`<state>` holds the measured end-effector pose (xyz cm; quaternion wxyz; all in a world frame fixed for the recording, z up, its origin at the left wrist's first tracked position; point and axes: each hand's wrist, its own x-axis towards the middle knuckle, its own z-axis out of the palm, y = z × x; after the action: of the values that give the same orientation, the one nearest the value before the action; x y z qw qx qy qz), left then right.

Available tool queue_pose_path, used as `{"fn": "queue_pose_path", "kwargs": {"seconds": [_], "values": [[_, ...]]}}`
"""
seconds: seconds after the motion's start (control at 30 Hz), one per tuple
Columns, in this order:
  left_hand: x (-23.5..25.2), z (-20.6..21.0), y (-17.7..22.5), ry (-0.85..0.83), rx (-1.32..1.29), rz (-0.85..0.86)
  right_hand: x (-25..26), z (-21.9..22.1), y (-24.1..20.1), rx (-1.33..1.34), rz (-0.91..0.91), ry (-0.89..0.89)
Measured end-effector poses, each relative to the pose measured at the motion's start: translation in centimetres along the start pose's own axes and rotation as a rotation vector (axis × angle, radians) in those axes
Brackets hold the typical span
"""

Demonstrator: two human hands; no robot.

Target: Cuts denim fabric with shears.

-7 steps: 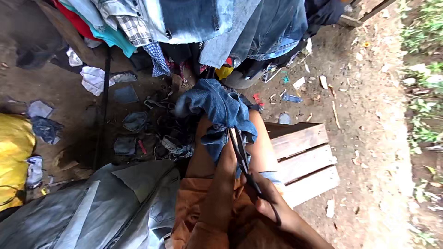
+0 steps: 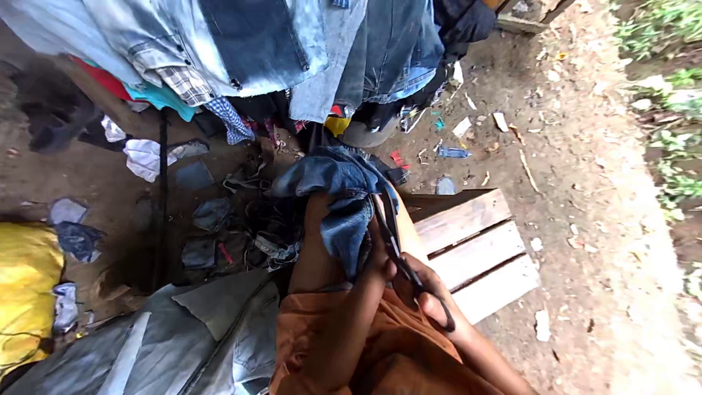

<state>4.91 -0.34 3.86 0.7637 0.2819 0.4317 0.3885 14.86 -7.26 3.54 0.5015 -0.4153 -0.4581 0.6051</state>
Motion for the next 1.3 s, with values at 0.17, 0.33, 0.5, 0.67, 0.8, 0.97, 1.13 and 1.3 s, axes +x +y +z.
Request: {"fn": "queue_pose_path", "kwargs": {"seconds": [0.17,0.33,0.5,0.67,0.8,0.97,1.13,1.3], "values": [[-1.1,-5.2,2.2,-0.4,0.53,0.336,0.9,-1.2,-0.6,0.113,-0.007,-0.081],[-2.9,-12.4,6.7,-0.022,0.604,0.638,3.0,-1.3,-1.4,0.01,0.035,-0.134],[4.9,-11.3,5.1,0.179,0.593,0.435,3.6,-1.6,-1.7,0.054,0.095,-0.168],[8.1,-10.9,5.0,0.073,0.415,0.41,2.7,-4.5,-1.9,0.082,0.159,-0.205],[8.7,-12.8,4.2,0.413,0.772,0.328,-1.3,-7.8,-1.5,-0.152,0.209,-0.112],[11.3,-14.9,2.4,0.303,0.702,-0.131,3.8,-5.3,-1.7,-0.705,0.042,0.281],[8.2,-8.9,6.5,0.267,0.326,-0.082,16.2,-2.4,1.6,-0.822,-0.112,0.22],[11.6,-9.7,3.4,0.2,0.934,0.057,17.0,-1.8,3.0,-0.637,-0.135,0.153]]}}
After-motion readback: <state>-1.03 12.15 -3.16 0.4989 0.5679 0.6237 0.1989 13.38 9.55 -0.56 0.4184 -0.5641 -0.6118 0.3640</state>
